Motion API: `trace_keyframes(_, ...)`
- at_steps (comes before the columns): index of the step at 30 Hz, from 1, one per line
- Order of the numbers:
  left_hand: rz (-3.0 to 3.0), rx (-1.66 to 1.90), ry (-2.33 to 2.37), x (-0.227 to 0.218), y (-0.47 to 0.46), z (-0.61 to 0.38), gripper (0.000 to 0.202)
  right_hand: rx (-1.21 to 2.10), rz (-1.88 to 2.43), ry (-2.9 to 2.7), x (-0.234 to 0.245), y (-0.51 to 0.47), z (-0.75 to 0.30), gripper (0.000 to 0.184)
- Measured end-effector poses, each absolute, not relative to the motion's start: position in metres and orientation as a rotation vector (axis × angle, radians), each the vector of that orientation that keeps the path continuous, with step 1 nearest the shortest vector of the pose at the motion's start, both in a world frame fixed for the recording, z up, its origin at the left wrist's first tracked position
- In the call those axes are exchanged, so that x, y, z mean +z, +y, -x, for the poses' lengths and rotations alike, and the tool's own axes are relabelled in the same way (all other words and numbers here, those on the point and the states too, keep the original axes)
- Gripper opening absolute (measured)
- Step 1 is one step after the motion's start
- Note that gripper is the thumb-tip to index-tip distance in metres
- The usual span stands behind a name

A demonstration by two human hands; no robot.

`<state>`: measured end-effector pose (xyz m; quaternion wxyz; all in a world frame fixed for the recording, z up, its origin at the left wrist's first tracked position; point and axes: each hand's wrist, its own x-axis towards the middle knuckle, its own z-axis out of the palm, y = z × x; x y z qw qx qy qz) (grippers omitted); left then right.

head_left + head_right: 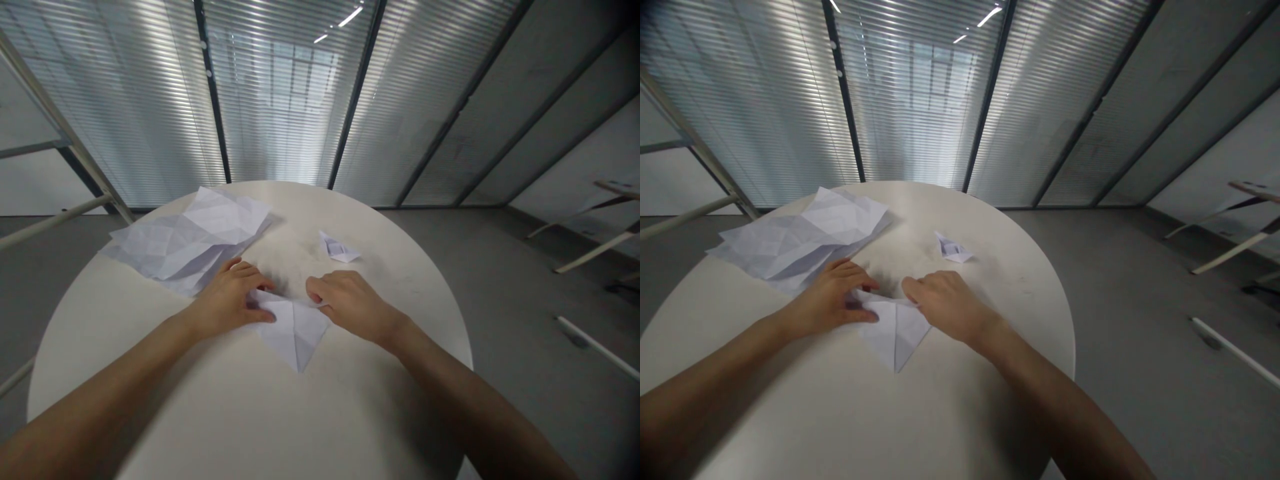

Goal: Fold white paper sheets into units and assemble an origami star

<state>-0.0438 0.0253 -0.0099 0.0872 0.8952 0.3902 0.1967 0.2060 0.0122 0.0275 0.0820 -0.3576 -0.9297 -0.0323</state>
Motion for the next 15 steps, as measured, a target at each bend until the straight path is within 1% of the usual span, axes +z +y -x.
trace_keyframes(3,-2.654,0.709,1.094,-0.007,0.025,0.045,0.021,-0.422,0.875,-2.689,0.031,0.009,-0.206,0.016)
trace_keyframes(5,-2.677,0.866,1.058,-0.005,0.024,0.045,0.015,-0.567,0.741,-2.580,0.034,0.007,-0.207,0.021)
trace_keyframes(7,-2.728,1.090,1.040,-0.002,0.021,0.045,0.010,-0.682,0.627,-2.469,0.037,0.004,-0.207,0.020)
trace_keyframes(9,-2.777,1.388,1.054,-0.001,0.019,0.047,0.002,-0.772,0.522,-2.380,0.039,0.002,-0.208,0.015)
trace_keyframes(11,-2.813,1.691,1.085,-0.001,0.019,0.050,0.012,-0.822,0.451,-2.346,0.038,0.003,-0.208,0.010)
trace_keyframes(12,-2.845,1.781,1.098,-0.002,0.019,0.052,0.016,-0.830,0.437,-2.356,0.036,0.004,-0.208,0.010)
trace_keyframes(13,-2.902,1.800,1.102,-0.003,0.020,0.054,0.020,-0.827,0.439,-2.385,0.032,0.006,-0.208,0.010)
trace_keyframes(15,-3.073,1.607,1.109,-0.007,0.022,0.057,0.023,-0.806,0.483,-2.488,0.023,0.012,-0.208,0.012)
